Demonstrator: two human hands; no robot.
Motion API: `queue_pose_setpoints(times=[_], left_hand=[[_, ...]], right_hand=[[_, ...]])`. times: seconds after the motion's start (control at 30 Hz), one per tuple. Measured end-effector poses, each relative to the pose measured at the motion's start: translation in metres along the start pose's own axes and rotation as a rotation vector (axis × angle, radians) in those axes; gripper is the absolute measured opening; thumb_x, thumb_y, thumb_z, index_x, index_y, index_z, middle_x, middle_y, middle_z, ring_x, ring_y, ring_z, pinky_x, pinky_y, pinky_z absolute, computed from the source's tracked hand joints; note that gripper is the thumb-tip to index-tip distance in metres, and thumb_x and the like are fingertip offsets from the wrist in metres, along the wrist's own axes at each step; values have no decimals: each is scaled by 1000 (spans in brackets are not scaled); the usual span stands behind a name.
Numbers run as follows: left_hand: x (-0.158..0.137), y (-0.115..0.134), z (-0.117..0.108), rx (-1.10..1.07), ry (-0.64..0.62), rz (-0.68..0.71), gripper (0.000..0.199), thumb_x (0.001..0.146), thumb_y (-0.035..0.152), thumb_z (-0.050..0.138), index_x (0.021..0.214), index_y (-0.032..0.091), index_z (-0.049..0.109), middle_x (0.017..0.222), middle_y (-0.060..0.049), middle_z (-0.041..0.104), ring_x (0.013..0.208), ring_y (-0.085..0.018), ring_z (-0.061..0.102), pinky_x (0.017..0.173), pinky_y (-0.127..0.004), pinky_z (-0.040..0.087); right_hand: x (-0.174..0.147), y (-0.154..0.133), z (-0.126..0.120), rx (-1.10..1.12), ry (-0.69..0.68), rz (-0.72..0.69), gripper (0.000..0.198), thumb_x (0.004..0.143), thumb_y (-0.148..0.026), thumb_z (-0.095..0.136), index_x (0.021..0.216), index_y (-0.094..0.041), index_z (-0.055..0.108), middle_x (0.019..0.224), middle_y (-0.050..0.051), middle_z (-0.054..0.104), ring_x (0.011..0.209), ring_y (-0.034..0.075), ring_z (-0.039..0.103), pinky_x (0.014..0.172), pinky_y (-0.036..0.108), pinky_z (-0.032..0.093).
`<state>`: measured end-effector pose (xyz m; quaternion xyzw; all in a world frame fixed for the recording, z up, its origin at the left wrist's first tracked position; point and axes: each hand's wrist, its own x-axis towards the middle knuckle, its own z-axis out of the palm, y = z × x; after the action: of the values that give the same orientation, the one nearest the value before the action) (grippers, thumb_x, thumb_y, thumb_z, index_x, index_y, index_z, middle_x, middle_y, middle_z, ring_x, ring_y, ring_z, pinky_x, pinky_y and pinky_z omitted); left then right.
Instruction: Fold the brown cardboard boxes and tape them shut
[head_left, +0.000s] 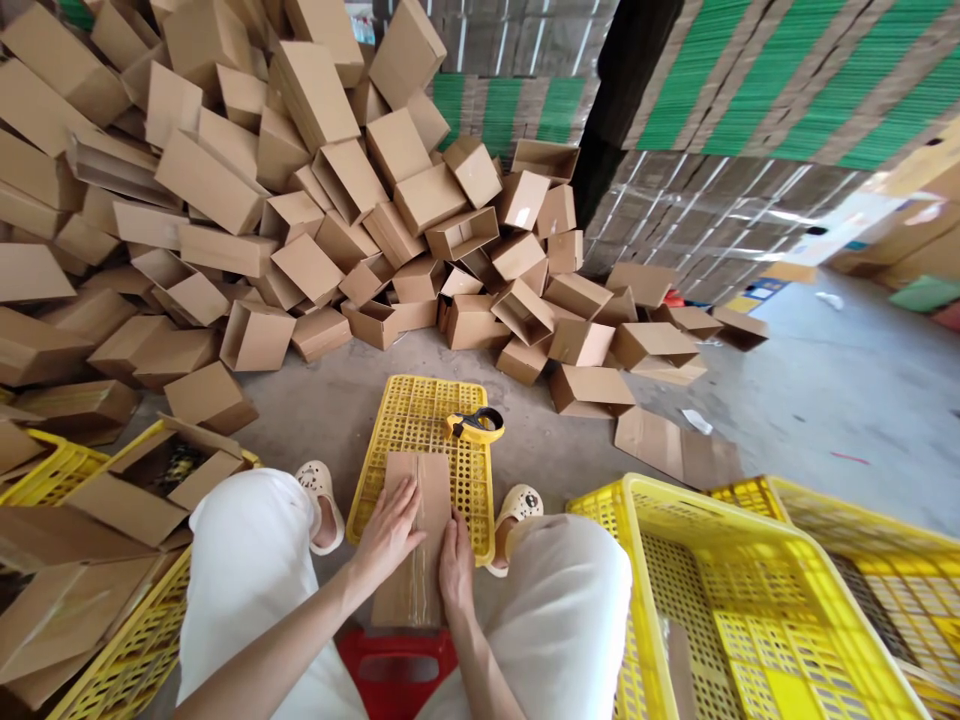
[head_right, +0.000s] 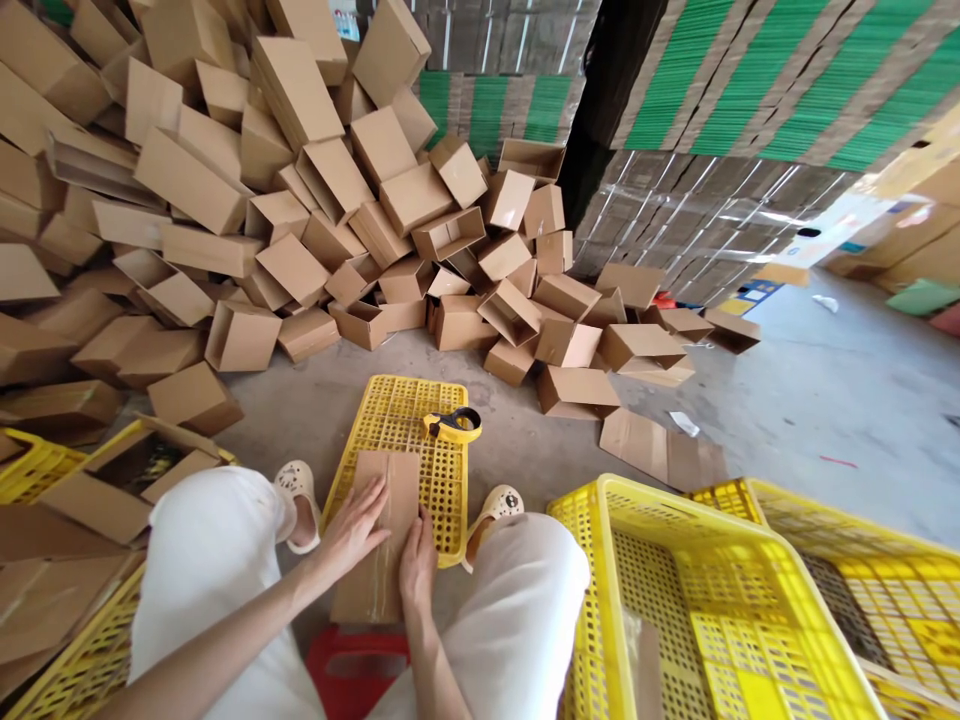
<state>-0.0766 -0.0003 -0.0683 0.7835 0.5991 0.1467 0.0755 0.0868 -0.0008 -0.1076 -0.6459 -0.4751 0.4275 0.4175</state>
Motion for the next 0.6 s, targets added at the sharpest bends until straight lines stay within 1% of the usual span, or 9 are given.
queue_pose_setpoints(times=[0.17, 0.3, 0.37, 0.47, 0.53, 0.6], left_hand=[[-26, 17, 5, 3, -13, 15, 92, 90, 15, 65, 169, 18, 17, 172, -18, 33, 159, -32, 35, 123, -59, 42], [-48, 27, 8, 33, 13, 45, 89, 95, 21, 61, 170, 17, 13, 173, -16, 32, 159, -32, 34, 124, -58, 40], [-52, 29, 8, 53, 23, 65, 85, 98, 25, 57, 170, 16, 13, 174, -16, 30, 161, -31, 31, 125, -56, 39], [-42, 23, 7, 80, 32, 92, 75, 104, 29, 49, 170, 16, 16, 174, -15, 31, 161, -29, 30, 126, -54, 37], [-24, 16, 7, 92, 43, 87, 68, 106, 29, 44, 169, 16, 21, 173, -15, 33, 160, -28, 32, 126, -55, 36], [3, 7, 8, 96, 54, 60, 64, 107, 30, 41, 168, 15, 26, 171, -15, 36, 159, -29, 34, 126, -56, 37]], right_hand=[[-1, -1, 0, 24, -1, -5, 76, 99, -67, 35, 141, -11, 65, 145, 19, 66, 138, 30, 60, 120, 46, 42], [-2, -1, 0, 24, 5, 11, 74, 99, -67, 37, 140, -13, 65, 145, 18, 66, 139, 29, 59, 121, 46, 41], [-2, -2, 0, 27, 2, 24, 74, 98, -68, 37, 140, -14, 66, 146, 17, 66, 140, 29, 58, 122, 45, 40], [-2, -4, -2, 55, 6, 40, 72, 97, -68, 39, 139, -15, 67, 146, 16, 66, 140, 28, 58, 123, 45, 39], [-2, -6, -4, 85, -5, 56, 69, 98, -66, 39, 138, -17, 67, 146, 15, 66, 140, 27, 59, 122, 44, 41], [-2, -8, -7, 103, -13, 73, 67, 100, -64, 37, 136, -17, 68, 145, 15, 67, 138, 26, 60, 121, 42, 43]])
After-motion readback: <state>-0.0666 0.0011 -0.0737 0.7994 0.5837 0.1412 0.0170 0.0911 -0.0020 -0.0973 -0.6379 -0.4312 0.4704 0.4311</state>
